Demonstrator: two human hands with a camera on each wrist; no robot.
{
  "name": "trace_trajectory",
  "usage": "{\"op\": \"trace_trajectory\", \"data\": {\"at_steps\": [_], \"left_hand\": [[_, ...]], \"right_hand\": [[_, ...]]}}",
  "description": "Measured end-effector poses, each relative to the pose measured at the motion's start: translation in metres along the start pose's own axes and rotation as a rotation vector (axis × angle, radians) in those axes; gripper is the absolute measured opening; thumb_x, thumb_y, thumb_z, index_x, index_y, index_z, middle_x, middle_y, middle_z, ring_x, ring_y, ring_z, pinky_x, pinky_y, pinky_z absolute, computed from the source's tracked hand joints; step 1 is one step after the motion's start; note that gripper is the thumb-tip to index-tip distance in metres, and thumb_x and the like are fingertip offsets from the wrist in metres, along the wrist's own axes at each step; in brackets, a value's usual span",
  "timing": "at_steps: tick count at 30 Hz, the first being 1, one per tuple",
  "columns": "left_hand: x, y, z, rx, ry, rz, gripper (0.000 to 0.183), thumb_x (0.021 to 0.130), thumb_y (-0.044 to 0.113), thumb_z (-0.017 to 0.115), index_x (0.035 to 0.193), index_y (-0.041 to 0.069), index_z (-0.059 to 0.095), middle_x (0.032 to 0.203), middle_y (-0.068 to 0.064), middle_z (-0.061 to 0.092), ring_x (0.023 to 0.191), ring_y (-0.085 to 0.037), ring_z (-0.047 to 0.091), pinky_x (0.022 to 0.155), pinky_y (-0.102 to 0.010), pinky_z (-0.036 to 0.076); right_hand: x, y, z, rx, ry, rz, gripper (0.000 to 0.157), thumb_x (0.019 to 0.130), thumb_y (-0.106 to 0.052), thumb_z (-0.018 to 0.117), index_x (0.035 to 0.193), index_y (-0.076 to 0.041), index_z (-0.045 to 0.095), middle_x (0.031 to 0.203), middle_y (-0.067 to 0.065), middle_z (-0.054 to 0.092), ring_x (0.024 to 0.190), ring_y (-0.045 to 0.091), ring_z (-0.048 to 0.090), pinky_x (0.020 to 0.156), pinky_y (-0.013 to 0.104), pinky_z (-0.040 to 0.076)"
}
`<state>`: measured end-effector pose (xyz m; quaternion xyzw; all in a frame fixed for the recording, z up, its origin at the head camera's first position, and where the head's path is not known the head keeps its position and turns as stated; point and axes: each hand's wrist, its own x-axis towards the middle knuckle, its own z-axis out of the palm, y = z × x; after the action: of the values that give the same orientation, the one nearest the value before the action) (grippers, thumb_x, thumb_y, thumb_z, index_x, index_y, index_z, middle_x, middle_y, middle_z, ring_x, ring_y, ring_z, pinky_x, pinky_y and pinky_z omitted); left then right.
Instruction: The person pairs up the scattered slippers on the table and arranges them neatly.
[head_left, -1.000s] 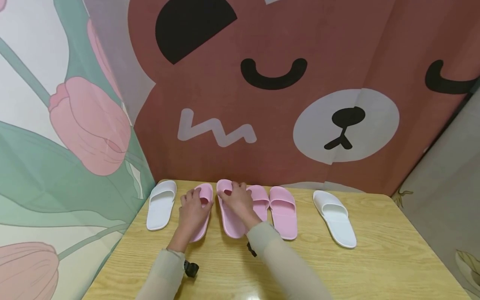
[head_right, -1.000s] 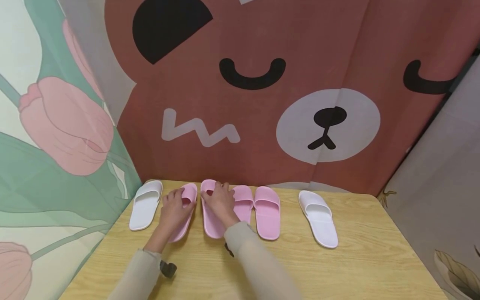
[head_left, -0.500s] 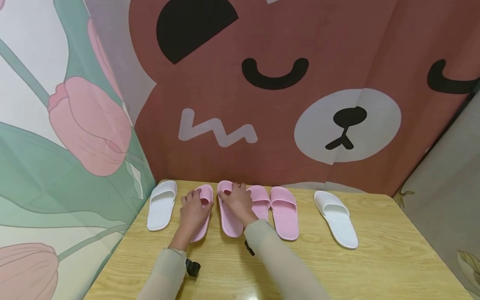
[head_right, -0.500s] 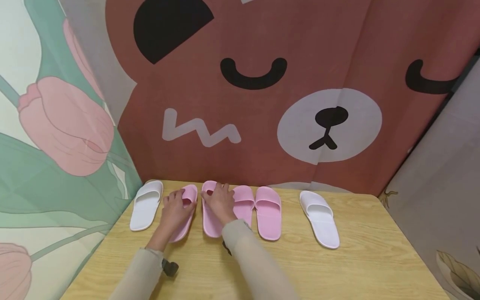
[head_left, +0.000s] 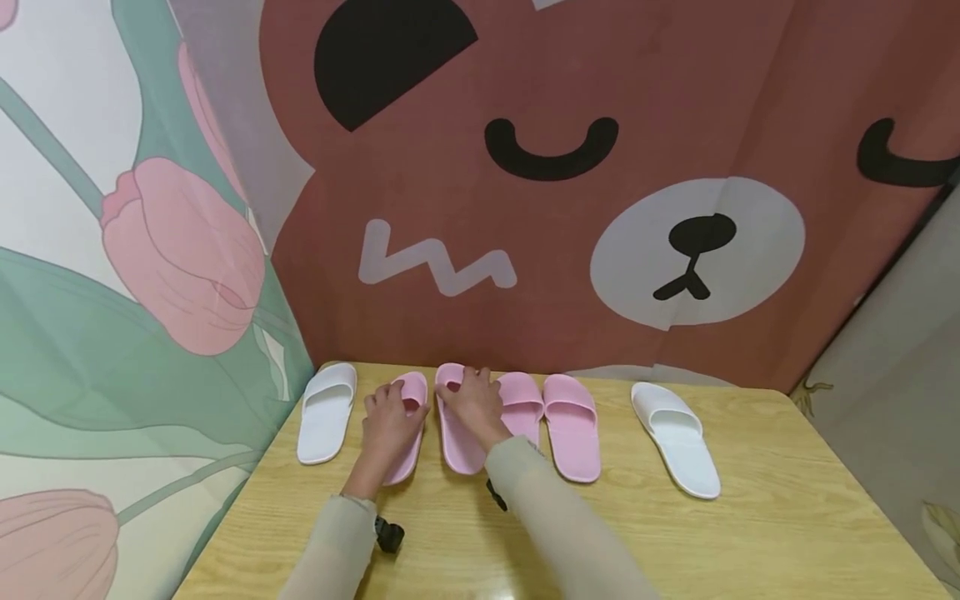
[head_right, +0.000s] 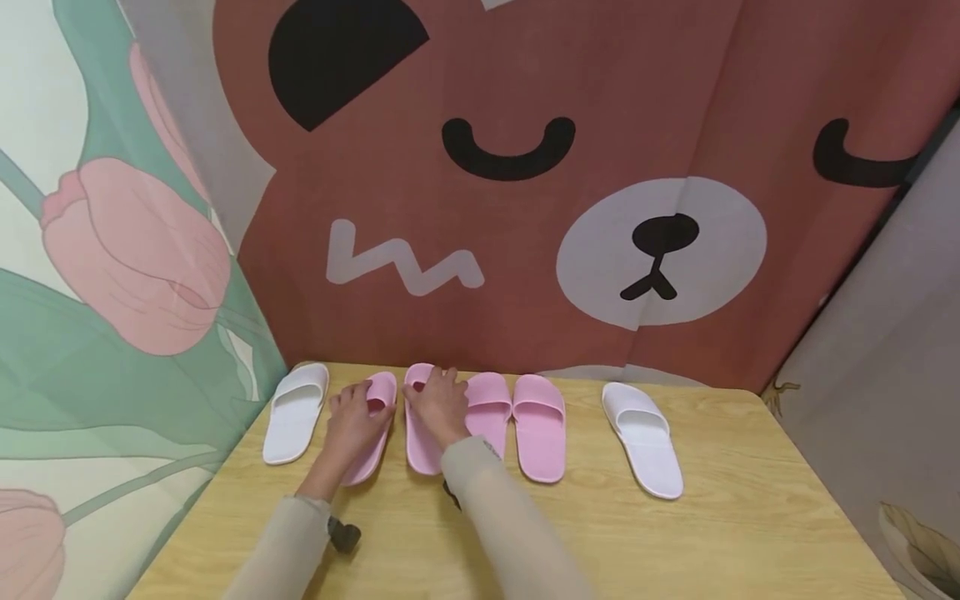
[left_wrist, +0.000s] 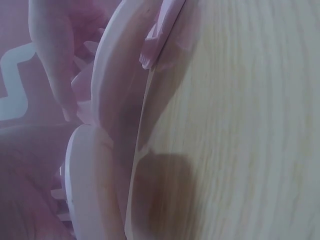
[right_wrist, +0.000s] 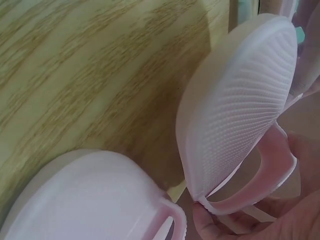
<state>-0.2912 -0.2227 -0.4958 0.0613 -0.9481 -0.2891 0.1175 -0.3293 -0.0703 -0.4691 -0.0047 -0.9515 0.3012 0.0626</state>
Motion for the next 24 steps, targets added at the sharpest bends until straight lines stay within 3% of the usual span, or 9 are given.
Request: {"op": "trace_trajectory", "data": {"at_steps": [24], "left_hand": [[0.01, 0.001, 0.011, -0.026, -0.003, -0.032, 0.076, 0.091, 0.042, 0.071, 0.149, 0.002, 0.043, 0.146, -0.027, 0.042, 0.132, -0.044, 0.035, 0.099, -0.067, 0.039]], "right_hand": [[0.003, -0.003, 0.009, -0.064, -0.038, 0.002, 0.07, 0.086, -0.055, 0.072, 0.13, -0.001, 0.059, 0.127, 0.021, 0.054, 0.113, 0.044, 0.054, 0.088, 0.054, 0.051]]}}
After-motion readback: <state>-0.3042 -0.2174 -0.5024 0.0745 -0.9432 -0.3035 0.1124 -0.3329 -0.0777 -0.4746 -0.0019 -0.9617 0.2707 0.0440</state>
